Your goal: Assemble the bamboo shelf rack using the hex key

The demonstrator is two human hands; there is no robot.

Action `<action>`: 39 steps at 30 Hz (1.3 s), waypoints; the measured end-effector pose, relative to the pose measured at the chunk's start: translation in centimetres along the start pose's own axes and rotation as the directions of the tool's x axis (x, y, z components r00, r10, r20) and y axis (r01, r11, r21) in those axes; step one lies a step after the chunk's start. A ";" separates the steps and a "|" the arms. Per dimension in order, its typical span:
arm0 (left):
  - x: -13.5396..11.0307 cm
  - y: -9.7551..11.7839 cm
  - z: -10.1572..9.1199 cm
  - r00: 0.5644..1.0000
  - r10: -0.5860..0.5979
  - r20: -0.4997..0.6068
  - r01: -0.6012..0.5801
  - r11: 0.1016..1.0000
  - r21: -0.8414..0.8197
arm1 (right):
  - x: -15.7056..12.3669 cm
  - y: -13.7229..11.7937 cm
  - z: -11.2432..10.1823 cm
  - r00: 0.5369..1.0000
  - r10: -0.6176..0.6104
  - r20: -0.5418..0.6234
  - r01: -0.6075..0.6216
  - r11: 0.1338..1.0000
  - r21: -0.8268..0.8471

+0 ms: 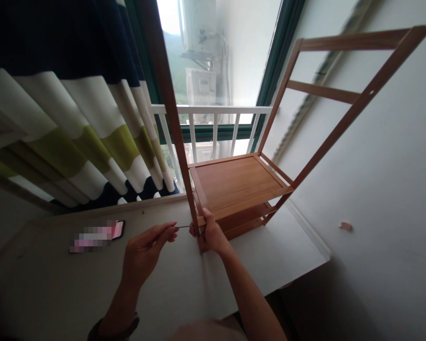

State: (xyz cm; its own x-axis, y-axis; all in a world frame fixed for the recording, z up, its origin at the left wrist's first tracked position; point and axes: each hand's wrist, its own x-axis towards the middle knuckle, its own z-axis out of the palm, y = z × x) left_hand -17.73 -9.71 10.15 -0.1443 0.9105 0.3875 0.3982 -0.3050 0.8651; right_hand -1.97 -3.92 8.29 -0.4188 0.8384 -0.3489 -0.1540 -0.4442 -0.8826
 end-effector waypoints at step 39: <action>-1.3 0.2 1.1 0.990 -0.089 -0.112 0.091 0.996 0.008 | -0.2 -0.3 -0.1 0.999 0.003 0.047 -0.003 1.000 0.011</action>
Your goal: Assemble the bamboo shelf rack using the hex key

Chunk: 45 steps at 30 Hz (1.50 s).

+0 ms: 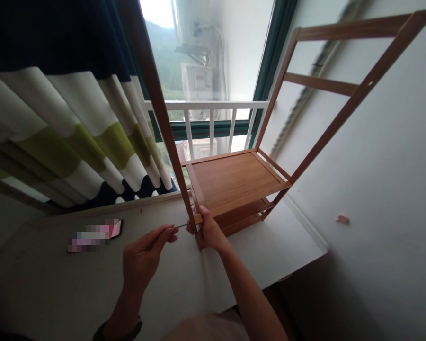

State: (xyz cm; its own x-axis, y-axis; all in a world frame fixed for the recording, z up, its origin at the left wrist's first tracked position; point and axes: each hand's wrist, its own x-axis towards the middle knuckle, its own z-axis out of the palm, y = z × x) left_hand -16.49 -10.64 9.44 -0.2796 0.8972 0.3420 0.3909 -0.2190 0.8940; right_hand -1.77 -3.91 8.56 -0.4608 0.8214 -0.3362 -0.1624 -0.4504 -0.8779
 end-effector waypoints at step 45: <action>-0.3 0.2 0.3 0.999 -0.034 0.015 0.034 0.997 -0.064 | -0.1 -0.1 0.0 1.000 -0.012 -0.001 0.012 1.000 -0.001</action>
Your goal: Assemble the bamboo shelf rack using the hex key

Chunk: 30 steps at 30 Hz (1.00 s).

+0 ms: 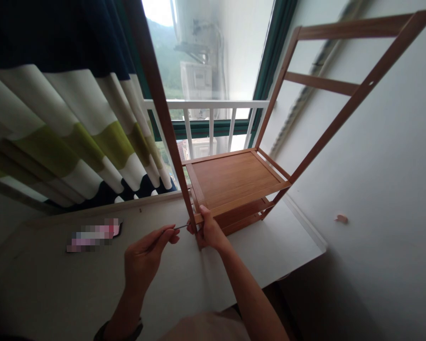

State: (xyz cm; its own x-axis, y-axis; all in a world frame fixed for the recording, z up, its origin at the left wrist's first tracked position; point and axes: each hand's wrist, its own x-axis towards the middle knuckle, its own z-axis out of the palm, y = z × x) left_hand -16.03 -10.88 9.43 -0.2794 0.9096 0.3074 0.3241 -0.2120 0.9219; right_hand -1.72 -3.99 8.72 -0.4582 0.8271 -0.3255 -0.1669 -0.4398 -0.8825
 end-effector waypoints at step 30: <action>0.7 0.3 -0.7 0.909 -0.365 0.200 0.404 0.889 -0.213 | 0.3 0.5 -0.2 1.000 0.006 0.009 -0.006 1.000 0.007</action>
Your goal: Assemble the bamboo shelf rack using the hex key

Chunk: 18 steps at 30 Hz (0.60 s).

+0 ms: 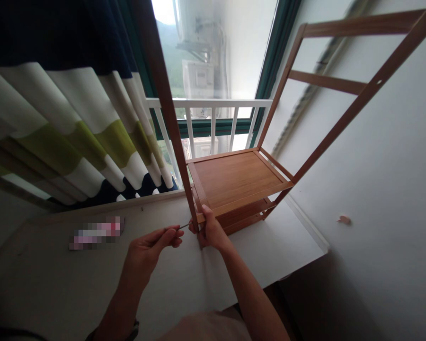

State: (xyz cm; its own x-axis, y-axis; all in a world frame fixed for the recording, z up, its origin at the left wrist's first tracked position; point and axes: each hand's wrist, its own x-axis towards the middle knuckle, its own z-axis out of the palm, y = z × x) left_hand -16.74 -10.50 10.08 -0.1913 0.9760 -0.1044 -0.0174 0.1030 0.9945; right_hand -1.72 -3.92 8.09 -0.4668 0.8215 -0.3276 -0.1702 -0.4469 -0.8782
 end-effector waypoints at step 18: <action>0.6 0.5 -0.2 0.988 0.079 0.135 -0.072 0.996 -0.056 | -0.1 -0.1 0.1 1.000 -0.010 -0.004 0.010 1.000 0.014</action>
State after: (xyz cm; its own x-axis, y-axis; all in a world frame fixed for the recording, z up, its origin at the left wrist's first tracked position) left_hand -17.02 -9.93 10.53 -0.0575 0.9980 -0.0252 -0.0586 0.0218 0.9980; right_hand -1.77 -4.04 8.26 -0.4613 0.8275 -0.3201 -0.1869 -0.4433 -0.8767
